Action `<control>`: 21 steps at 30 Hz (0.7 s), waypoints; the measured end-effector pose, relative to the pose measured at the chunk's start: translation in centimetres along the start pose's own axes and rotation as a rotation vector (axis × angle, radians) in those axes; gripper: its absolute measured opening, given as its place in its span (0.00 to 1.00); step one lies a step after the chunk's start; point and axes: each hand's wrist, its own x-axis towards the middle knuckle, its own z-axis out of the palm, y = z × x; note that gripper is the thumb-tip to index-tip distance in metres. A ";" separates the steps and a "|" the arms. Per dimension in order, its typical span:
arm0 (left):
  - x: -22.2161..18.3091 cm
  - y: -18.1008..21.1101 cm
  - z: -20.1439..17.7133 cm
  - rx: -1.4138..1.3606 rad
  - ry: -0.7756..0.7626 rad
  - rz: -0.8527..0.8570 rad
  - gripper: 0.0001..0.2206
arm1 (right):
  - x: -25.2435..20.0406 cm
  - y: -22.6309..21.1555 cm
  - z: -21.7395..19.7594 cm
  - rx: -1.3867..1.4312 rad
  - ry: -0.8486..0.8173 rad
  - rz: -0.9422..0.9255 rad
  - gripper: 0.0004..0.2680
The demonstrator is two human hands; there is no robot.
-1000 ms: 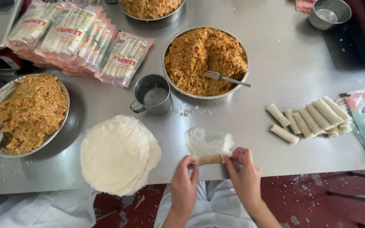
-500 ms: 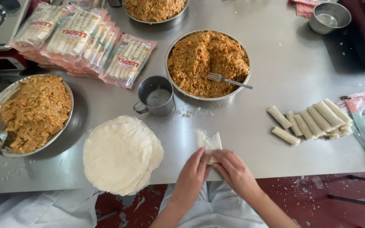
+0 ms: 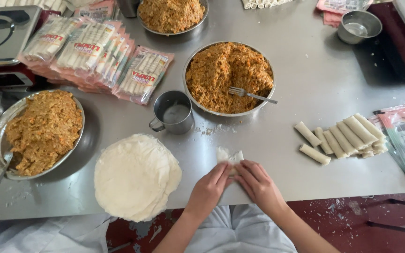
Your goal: The person places a wrapper on the table, spoons filling from a bowl onto the wrapper with a fork, and rolls the wrapper into a cylinder by hand, repeating this process for several wrappers.
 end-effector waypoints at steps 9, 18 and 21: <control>4.6 -3.5 -1.7 -0.511 -0.122 -0.351 0.07 | 2.6 6.0 -0.1 0.314 -0.045 0.271 0.06; 4.1 -3.9 -2.4 -0.495 -0.231 -0.379 0.16 | 3.8 4.6 -0.9 0.232 -0.059 0.015 0.04; 5.8 -4.2 -1.9 -0.447 -0.153 -0.446 0.10 | 6.1 4.0 -1.5 0.134 -0.074 0.023 0.06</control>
